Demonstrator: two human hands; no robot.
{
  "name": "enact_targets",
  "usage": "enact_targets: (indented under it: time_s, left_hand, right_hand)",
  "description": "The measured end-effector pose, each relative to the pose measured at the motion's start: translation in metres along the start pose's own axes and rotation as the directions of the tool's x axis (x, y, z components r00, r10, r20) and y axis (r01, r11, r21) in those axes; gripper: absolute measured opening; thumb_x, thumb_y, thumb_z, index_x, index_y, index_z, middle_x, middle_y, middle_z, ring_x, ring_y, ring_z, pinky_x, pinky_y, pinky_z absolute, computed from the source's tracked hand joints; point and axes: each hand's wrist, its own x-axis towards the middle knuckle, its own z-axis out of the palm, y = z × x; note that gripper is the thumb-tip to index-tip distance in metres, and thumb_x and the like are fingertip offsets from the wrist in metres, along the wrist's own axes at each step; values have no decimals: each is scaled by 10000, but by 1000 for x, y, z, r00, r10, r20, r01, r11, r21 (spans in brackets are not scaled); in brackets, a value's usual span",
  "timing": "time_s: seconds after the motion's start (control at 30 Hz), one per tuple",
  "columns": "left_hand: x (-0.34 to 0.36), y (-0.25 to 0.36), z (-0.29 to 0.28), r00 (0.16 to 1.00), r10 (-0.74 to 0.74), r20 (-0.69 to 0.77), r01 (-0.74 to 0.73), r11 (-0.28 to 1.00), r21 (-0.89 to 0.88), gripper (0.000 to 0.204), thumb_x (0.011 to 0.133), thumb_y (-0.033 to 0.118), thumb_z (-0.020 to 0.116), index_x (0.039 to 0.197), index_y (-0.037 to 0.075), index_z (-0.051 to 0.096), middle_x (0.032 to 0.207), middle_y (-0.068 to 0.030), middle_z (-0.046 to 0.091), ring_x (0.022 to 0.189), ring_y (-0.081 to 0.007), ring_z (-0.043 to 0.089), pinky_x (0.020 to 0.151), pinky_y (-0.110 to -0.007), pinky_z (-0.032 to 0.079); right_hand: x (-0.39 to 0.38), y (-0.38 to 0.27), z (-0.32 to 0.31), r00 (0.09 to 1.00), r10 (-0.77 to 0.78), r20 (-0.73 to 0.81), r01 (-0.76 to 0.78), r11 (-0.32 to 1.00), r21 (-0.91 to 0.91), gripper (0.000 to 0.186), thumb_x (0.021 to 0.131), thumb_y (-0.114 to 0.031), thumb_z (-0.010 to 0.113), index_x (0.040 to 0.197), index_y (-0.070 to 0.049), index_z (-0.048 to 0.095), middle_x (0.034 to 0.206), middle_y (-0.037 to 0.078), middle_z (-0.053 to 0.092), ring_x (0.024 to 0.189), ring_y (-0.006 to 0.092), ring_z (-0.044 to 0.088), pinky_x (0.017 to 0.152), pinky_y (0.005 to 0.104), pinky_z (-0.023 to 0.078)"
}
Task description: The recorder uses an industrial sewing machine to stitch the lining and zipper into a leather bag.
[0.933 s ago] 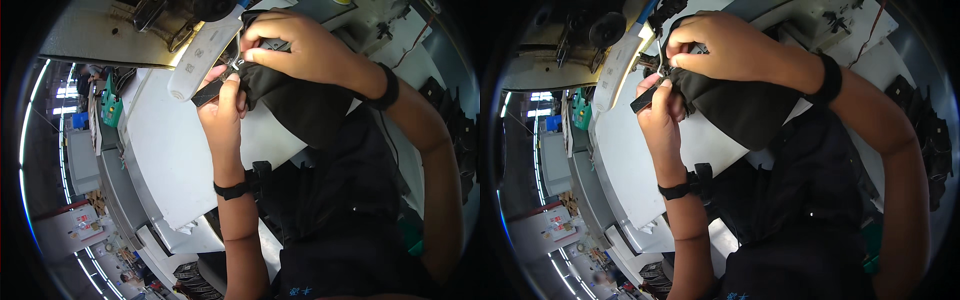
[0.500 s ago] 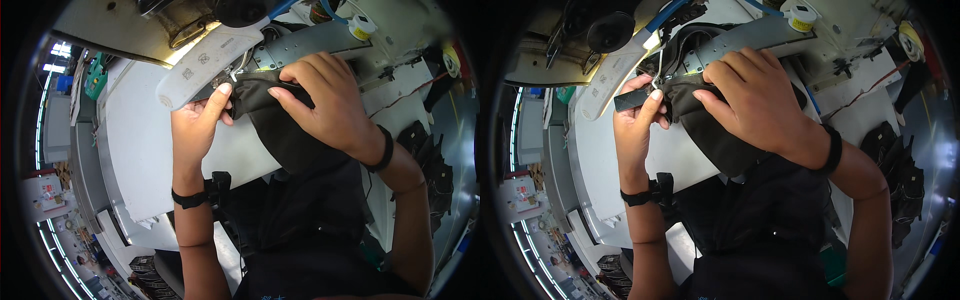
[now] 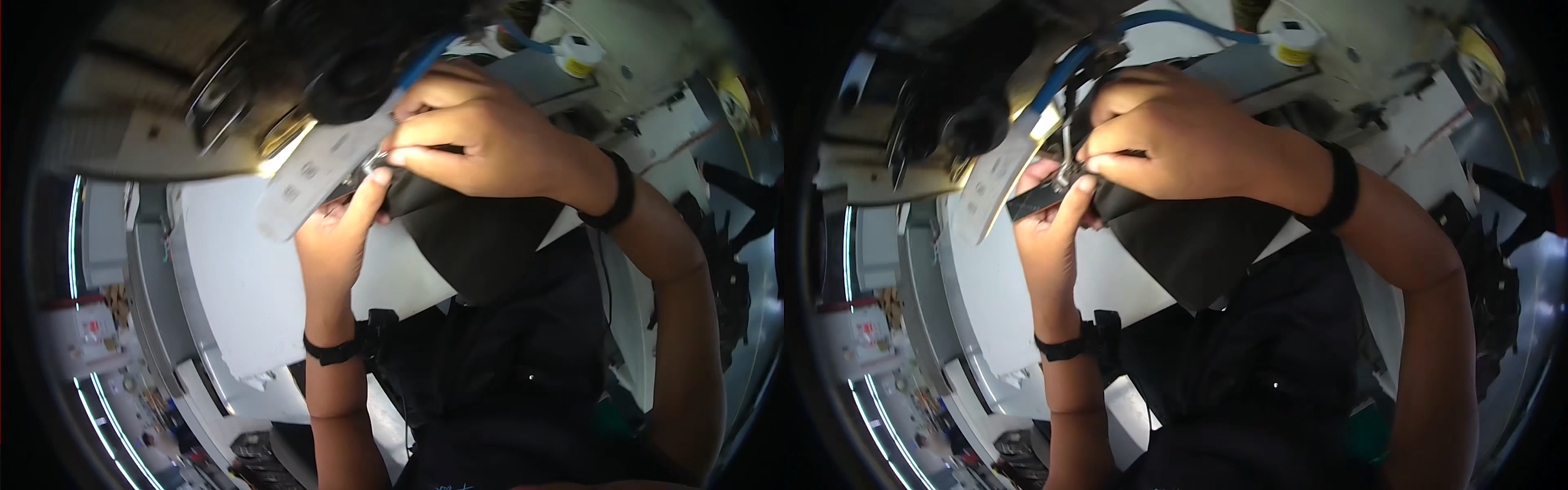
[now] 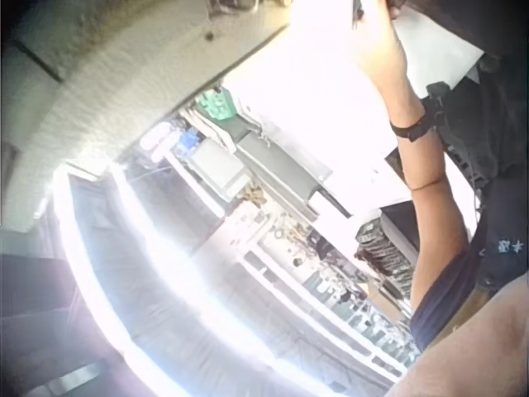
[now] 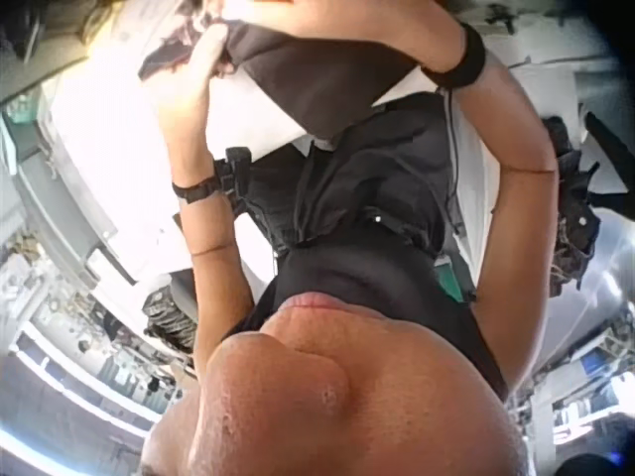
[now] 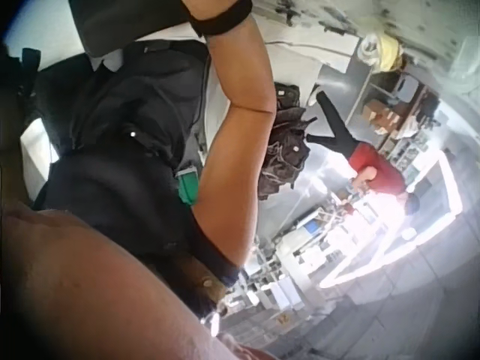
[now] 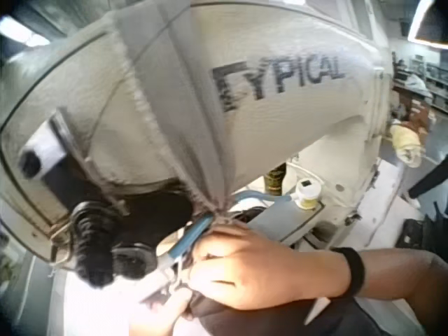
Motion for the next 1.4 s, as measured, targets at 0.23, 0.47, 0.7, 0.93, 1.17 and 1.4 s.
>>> enact_targets:
  time_s: [0.23, 0.47, 0.7, 0.93, 1.17, 1.4]
  left_hand:
    - [6, -35, -49, 997, 39, -69, -19, 965, 260, 412, 1002, 229, 704, 1331, 37, 546, 1005, -19, 639, 756, -67, 585, 625, -205, 459]
    - [1, -27, -21, 999, 36, -11, -28, 896, 443, 468, 1063, 201, 624, 1405, -111, 554, 1371, -183, 640, 1160, -233, 628, 971, -336, 519]
    - [-22, -24, -50, 979, 199, 48, -184, 749, 637, 471, 1026, 244, 687, 1319, -120, 628, 1290, -186, 684, 1118, -234, 651, 965, -331, 520]
    - [0, -40, -49, 993, -121, -3, 112, 904, 412, 389, 1049, 142, 544, 1403, 13, 640, 1473, -126, 588, 1273, -233, 596, 941, -315, 552]
    - [-3, -1, -1, 1000, 6, -15, -4, 995, 101, 398, 888, 110, 827, 1167, -32, 581, 814, -61, 650, 644, -99, 611, 459, -226, 453]
    - [-2, -3, -8, 999, -36, -28, 37, 999, 33, 390, 904, 148, 818, 1150, -60, 596, 761, -55, 659, 596, -101, 612, 479, -218, 496]
  right_hand:
    - [7, 24, 44, 919, -335, -209, 331, 942, -56, 178, 793, -267, 705, 689, -141, 634, 838, 29, 638, 865, 295, 634, 786, 474, 490]
    - [3, 38, 24, 899, -426, -99, 394, 888, -237, 155, 814, -310, 676, 768, -177, 741, 941, -8, 732, 860, 250, 671, 792, 473, 493]
    - [20, 48, 26, 854, -494, 165, 520, 786, -335, 297, 990, -404, 536, 1170, -344, 764, 1176, -145, 748, 1141, 133, 674, 969, 410, 513]
    - [6, 34, 12, 888, -457, 43, 455, 889, 45, 266, 999, -221, 586, 1164, -137, 778, 1124, 41, 766, 978, 267, 681, 876, 398, 546]
    - [1, 14, -24, 929, -270, 253, 295, 953, -65, 261, 950, -148, 583, 1126, -55, 751, 1236, 101, 711, 1244, 310, 614, 1089, 438, 471]
    - [9, 22, -13, 910, -344, 231, 331, 939, 93, 320, 990, -149, 562, 1251, -38, 711, 1296, 158, 666, 1259, 351, 584, 1091, 457, 446]
